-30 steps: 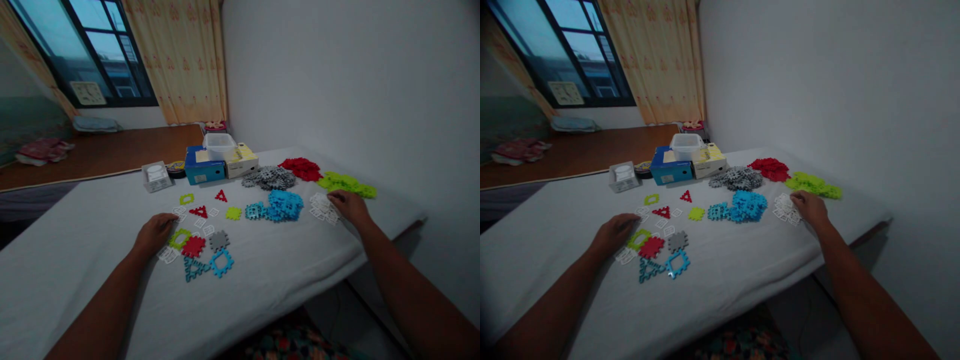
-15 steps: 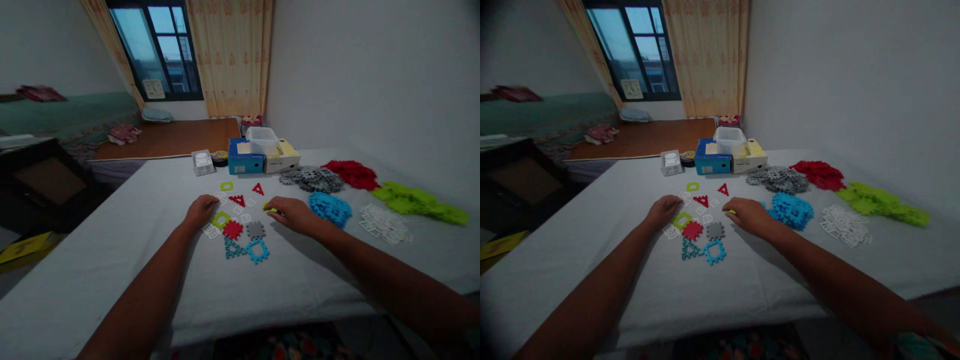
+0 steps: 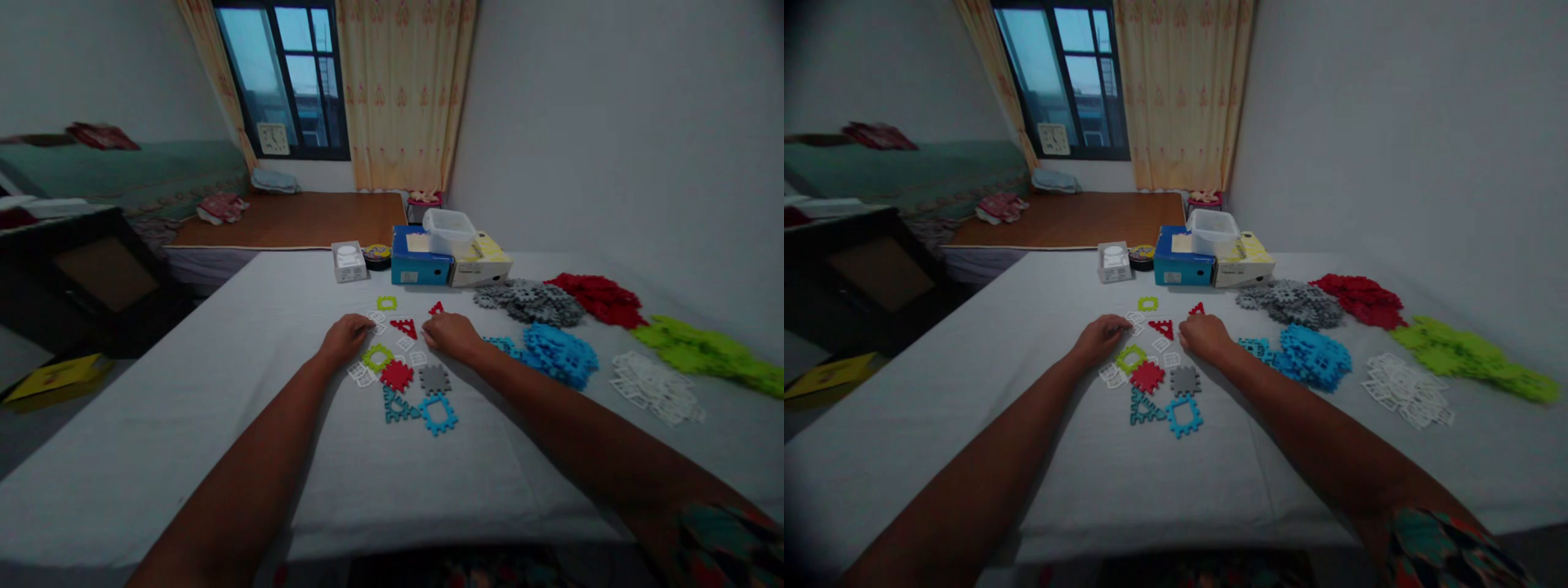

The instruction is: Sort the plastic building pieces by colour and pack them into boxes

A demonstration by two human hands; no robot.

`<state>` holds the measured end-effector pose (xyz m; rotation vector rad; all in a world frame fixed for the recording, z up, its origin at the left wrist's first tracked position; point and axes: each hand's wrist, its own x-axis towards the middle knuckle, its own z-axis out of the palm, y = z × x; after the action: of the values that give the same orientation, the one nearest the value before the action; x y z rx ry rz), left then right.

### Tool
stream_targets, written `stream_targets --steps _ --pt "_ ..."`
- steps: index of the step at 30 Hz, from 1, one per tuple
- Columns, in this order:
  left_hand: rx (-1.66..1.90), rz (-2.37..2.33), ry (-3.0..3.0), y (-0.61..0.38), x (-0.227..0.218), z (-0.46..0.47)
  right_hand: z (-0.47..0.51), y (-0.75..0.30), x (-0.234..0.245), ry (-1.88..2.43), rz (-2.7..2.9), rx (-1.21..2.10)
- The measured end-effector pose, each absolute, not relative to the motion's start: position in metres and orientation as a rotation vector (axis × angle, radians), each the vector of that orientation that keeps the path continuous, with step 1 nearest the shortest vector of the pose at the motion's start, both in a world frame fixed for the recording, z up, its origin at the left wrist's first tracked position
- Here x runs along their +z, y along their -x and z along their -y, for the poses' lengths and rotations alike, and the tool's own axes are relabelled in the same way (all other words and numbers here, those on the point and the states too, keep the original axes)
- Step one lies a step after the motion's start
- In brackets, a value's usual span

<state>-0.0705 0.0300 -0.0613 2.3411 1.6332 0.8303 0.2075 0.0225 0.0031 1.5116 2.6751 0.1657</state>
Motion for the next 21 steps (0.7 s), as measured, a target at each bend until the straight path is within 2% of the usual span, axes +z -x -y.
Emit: stream_targets --steps 5,10,13,17,21 --pt "0.819 -1.66 -2.345 0.069 -0.058 -0.03 0.004 -0.234 0.019 -1.686 -2.865 0.17" --pt "0.8 -1.679 -2.332 0.071 -0.056 -0.03 0.045 -0.306 0.017 -1.747 -3.152 -0.116" --pt "0.782 -1.684 -2.348 0.076 -0.059 -0.034 0.058 -0.371 0.013 -2.129 -3.141 -0.054" --pt "0.784 -1.65 -2.391 0.082 -0.063 -0.043 0.069 -0.475 0.003 -2.878 -2.754 0.159" --pt "0.77 -1.684 -2.409 0.082 -0.063 -0.045 0.083 -0.552 -0.023 -3.179 -2.322 0.228"
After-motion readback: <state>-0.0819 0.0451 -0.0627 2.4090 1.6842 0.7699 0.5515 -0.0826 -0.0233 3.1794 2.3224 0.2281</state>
